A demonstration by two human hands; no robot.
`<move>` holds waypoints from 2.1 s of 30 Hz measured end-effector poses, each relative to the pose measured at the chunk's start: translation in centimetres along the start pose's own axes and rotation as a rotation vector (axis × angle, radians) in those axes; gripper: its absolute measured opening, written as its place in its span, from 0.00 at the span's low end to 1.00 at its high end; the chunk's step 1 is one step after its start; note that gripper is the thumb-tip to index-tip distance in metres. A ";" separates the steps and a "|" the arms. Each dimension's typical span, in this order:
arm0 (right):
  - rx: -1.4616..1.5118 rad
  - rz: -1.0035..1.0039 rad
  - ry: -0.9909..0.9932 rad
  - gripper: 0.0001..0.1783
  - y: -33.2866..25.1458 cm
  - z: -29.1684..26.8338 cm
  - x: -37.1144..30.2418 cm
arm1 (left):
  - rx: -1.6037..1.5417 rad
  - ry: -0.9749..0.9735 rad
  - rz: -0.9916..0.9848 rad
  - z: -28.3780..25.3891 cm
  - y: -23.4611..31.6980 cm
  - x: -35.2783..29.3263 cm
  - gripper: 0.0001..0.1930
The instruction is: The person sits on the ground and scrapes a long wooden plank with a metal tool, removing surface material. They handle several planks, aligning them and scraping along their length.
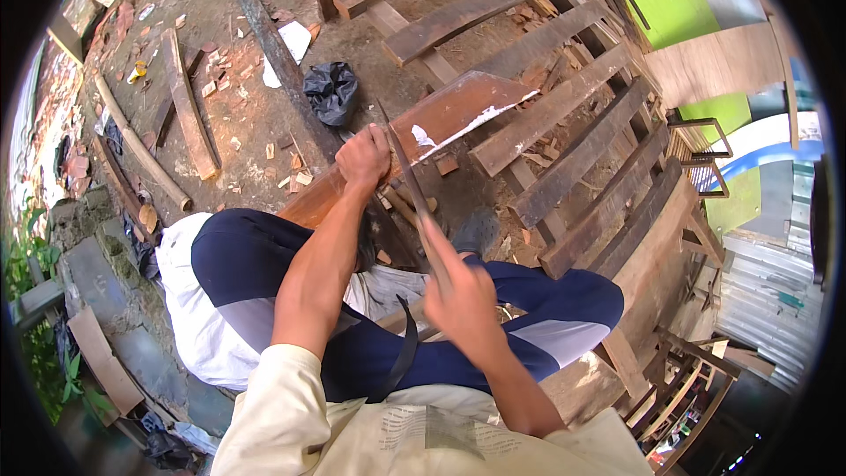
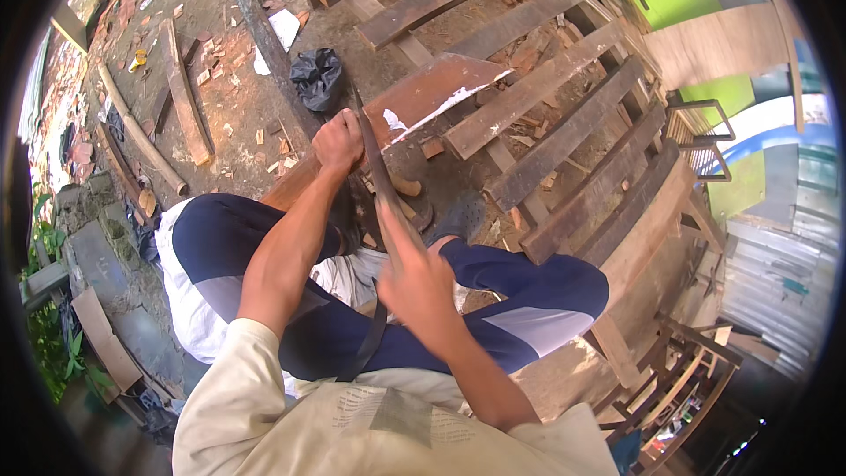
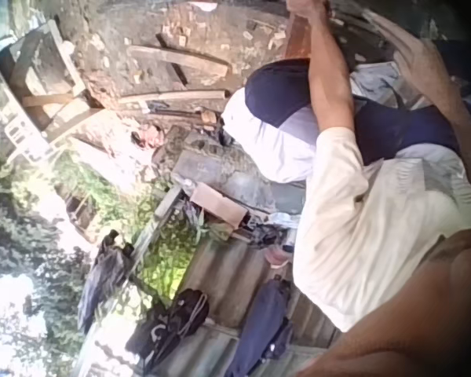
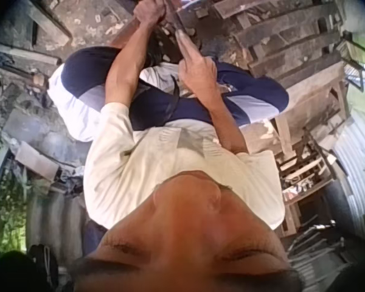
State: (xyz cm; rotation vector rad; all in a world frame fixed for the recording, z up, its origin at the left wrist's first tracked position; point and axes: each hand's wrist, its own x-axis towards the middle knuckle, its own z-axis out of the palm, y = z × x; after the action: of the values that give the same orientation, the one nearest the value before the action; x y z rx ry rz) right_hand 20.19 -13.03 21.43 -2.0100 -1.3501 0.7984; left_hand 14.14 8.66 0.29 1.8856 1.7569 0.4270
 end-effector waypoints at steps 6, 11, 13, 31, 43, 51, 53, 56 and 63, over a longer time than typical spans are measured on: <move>-0.064 0.113 0.031 0.35 2.1 3.5 9.4 | -0.031 -0.053 0.027 0.1 1.0 -0.9 0.25; 0.074 -0.005 0.053 0.38 -0.1 -1.6 -2.8 | 0.006 0.002 -0.006 0.3 0.2 0.1 0.26; 0.072 -0.010 0.075 0.38 0.3 -1.0 -1.8 | 0.010 0.008 0.001 0.5 0.3 -0.1 0.26; -0.089 0.078 0.085 0.38 4.1 5.2 9.2 | -0.034 -0.049 0.003 0.2 1.6 -0.1 0.27; -0.068 0.054 0.088 0.37 6.0 4.0 6.3 | -0.014 -0.075 0.029 0.6 1.6 -1.0 0.27; 0.030 -0.012 0.050 0.45 1.3 -1.0 -5.6 | 0.023 -0.005 0.001 0.6 0.5 -0.4 0.27; 0.072 0.002 0.062 0.45 1.9 -0.6 -4.9 | 0.023 -0.009 0.003 0.5 0.5 -0.6 0.27; 0.020 0.047 0.104 0.40 5.5 2.6 3.2 | 0.017 -0.038 0.012 0.4 1.0 -0.9 0.27; 0.020 0.031 0.079 0.39 3.0 1.9 0.1 | 0.031 -0.046 -0.037 0.1 0.3 0.0 0.27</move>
State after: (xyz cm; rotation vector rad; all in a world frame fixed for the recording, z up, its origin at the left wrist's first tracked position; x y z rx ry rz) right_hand 20.57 -13.66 17.98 -2.0298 -1.2651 0.7351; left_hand 14.45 8.67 0.32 1.8660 1.7747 0.3426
